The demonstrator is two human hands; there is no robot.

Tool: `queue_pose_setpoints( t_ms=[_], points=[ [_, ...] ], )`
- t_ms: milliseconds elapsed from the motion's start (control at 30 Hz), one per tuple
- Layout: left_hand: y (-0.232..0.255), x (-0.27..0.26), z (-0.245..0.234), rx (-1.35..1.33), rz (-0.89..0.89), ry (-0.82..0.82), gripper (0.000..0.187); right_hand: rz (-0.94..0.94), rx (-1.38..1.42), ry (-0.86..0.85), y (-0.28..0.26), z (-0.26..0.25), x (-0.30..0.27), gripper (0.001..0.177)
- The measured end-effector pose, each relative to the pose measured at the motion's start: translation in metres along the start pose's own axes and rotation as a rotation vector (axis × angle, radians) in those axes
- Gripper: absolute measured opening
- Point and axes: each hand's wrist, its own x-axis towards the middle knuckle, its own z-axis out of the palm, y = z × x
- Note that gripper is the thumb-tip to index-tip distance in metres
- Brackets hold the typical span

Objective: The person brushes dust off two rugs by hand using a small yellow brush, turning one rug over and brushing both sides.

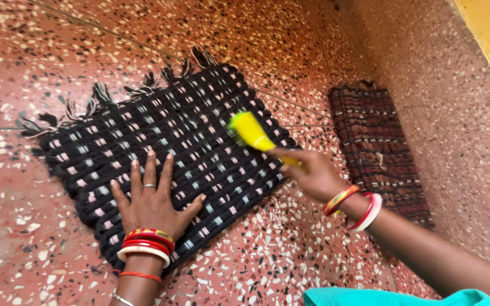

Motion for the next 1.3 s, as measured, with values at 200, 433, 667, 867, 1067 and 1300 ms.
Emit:
queue_pose_setpoints(
  t_ms=[200,433,667,867,1067,1300],
  points=[
    [0.001,-0.001,-0.004,0.013,0.023,-0.030,0.110,0.051,-0.127,0.243,0.024,-0.020,0.007,0.045],
    [0.001,-0.002,-0.006,-0.028,0.027,-0.048,0.107,0.157,-0.154,-0.059,0.000,0.002,-0.017,0.060],
    [0.001,-0.001,-0.007,-0.074,0.032,-0.061,0.107,0.553,-0.280,0.178,0.015,-0.039,-0.009,0.044],
    [0.002,-0.004,-0.009,-0.088,0.030,-0.084,0.109,-0.265,-0.268,0.045,0.027,0.006,-0.048,0.051],
    [0.004,-0.007,-0.012,-0.095,0.055,-0.130,0.115,0.384,-0.384,0.139,0.037,-0.038,-0.026,0.043],
    [0.001,-0.008,-0.003,-0.119,0.094,-0.085,0.113,-0.103,-0.191,0.072,0.019,-0.010,-0.065,0.048]
  ],
)
